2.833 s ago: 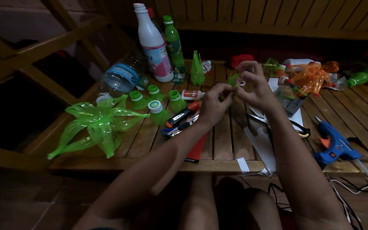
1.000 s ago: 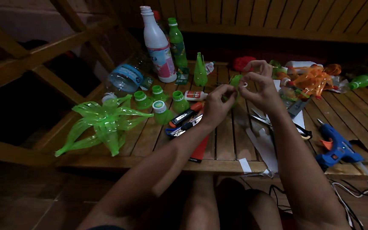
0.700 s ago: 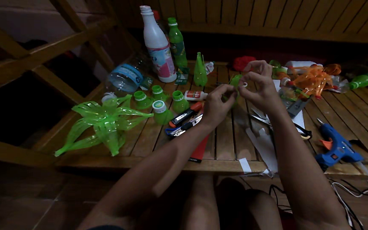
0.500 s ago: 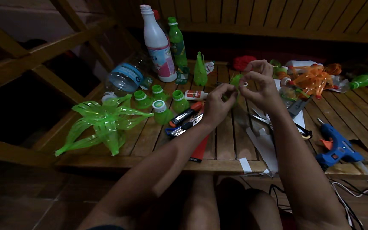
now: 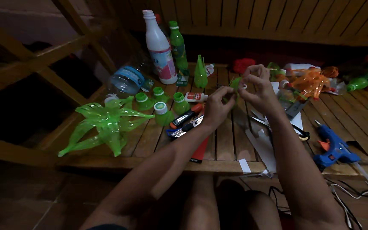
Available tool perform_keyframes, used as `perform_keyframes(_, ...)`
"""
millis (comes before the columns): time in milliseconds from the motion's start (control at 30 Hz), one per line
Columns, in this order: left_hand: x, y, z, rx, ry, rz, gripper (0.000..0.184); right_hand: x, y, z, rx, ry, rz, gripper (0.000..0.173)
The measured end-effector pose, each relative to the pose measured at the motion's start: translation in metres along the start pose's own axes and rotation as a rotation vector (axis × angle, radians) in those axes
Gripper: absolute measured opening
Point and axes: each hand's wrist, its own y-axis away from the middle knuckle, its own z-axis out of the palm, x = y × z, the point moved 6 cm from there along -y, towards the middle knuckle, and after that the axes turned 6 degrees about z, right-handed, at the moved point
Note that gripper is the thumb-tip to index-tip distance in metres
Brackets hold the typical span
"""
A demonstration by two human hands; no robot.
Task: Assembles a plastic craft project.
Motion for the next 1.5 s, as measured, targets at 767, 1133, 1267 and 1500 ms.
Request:
perform_keyframes(767,0.003,0.003,-0.006,-0.033,-0.058,-0.092,0.019,0.000,0.000,-0.013,0.106,-0.105,-0.078,0.039)
perform_keyframes(1133,-0.002,0.003,-0.009,0.014,-0.013,-0.107,0.017,0.005,0.002,-0.002,-0.039,-0.160,0.038,0.027)
perform_keyframes(1267,-0.002,0.003,-0.009,0.032,0.014,-0.108,0.015,0.005,0.002,0.006,-0.137,-0.235,0.100,0.022)
perform_keyframes(1500,0.001,0.005,-0.007,0.007,0.000,-0.064,0.016,0.006,0.002,0.009,-0.141,-0.209,0.057,0.016)
